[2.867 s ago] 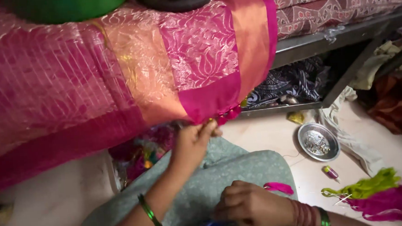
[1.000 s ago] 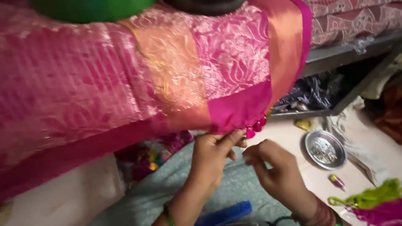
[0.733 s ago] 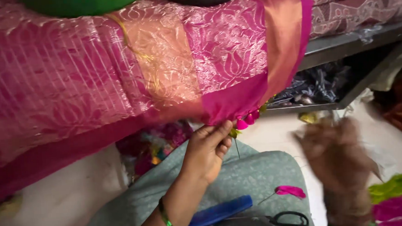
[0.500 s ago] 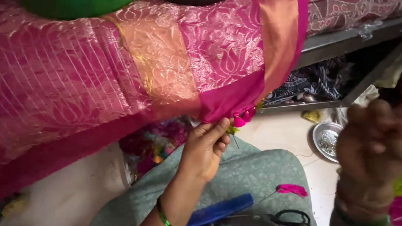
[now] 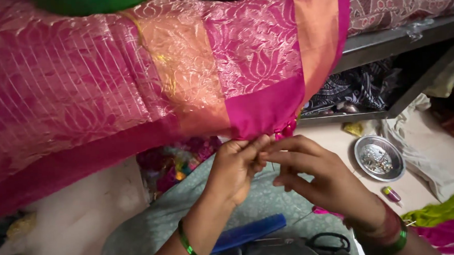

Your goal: The person sits on the floor and hand-sews decorative silk tassels onto the pink border of a sari, using a needle and thread. They stitch each tassel in place, cut the thread with scissors, and brush the finished tassels with a blue comb.

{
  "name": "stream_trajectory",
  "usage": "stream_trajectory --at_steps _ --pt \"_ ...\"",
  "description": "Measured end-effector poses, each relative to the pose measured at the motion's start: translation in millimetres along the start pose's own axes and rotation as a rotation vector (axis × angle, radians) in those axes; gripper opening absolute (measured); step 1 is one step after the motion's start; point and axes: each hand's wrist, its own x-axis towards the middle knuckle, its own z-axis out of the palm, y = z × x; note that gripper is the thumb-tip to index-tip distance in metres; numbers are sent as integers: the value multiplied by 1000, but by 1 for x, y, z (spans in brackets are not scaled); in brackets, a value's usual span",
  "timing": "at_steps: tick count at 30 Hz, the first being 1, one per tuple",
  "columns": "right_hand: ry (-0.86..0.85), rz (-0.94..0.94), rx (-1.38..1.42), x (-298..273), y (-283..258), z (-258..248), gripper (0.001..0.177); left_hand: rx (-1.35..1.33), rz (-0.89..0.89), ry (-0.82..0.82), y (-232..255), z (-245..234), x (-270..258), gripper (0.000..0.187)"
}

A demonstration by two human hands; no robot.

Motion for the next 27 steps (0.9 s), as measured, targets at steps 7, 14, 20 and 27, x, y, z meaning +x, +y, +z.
stream_trajectory --at_steps 7,14,20,27 --pt "48 334 472 -14 18 19 49 14 -37 44 8 20 -5 14" --pt "134 523 721 -14 33 33 33 15 -17 46 13 13 -9 18" --pt "223 470 848 -19 49 39 28 22 -34 12 5 11 -5 20" --pt "233 418 901 -15 43 42 34 6 -3 20 1 7 -4 16"
